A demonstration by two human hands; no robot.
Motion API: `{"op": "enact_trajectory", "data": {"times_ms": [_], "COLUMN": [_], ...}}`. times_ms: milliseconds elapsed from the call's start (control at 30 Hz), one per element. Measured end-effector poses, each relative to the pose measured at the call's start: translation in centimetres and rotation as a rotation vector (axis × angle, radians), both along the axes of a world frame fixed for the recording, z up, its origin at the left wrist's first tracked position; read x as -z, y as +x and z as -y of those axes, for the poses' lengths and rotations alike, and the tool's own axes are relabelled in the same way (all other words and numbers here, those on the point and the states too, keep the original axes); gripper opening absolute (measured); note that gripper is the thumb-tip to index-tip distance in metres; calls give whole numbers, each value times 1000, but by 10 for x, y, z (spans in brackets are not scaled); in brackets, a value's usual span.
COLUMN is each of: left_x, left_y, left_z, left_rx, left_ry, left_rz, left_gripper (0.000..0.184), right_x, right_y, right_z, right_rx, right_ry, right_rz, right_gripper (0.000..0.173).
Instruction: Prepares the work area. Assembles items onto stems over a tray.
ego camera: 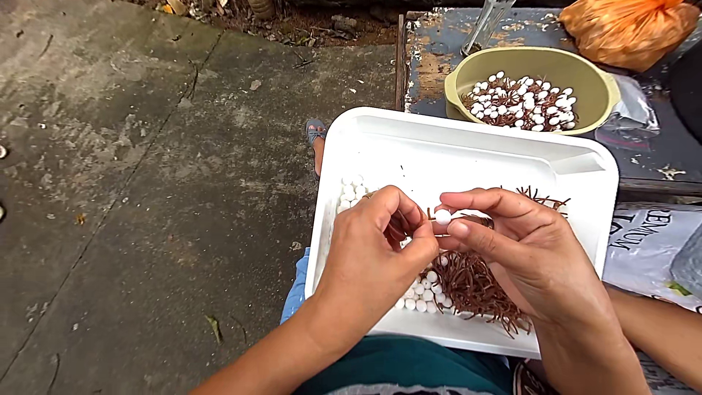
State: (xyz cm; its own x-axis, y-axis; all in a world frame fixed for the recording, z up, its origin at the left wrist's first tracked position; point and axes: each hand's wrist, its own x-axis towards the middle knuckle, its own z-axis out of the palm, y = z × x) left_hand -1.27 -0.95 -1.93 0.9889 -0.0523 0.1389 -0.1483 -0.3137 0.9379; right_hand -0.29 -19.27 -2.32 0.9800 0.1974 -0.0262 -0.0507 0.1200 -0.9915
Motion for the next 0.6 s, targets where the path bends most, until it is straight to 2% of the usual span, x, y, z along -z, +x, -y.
{"op": "enact_trajectory", "data": {"times_ms": [67, 200, 300, 400, 467, 533, 600], "left_x": [-1, -1, 0, 3, 4, 3, 1], "left_y": [4, 10, 10, 8, 6, 6, 5], "left_z": [-6, -19, -21, -18, -17, -18, -18], "left_rx": [-26, -63, -65, -48, -5, 76, 146], "left_ry": [16, 56, 69, 74, 89, 99, 103], "left_rz": [-4, 25, 44, 51, 67, 74, 72], "left_gripper": [3, 3, 3, 4, 5, 5, 6], "right_x": [-1, 12, 25, 31, 30, 25, 13], "right_y": [5, 8, 2, -1, 0, 1, 2], "right_z": [7, 15, 6, -1, -1, 3, 8], "right_rx": [33, 89, 9, -19, -6, 54, 58], "right_ry": [-207, -872, -1110, -1198, -1167, -1015, -717], "right_rz": [98, 405, 483, 517, 536, 522, 403], "right_gripper": [29, 10, 10, 15, 14, 17, 15]}}
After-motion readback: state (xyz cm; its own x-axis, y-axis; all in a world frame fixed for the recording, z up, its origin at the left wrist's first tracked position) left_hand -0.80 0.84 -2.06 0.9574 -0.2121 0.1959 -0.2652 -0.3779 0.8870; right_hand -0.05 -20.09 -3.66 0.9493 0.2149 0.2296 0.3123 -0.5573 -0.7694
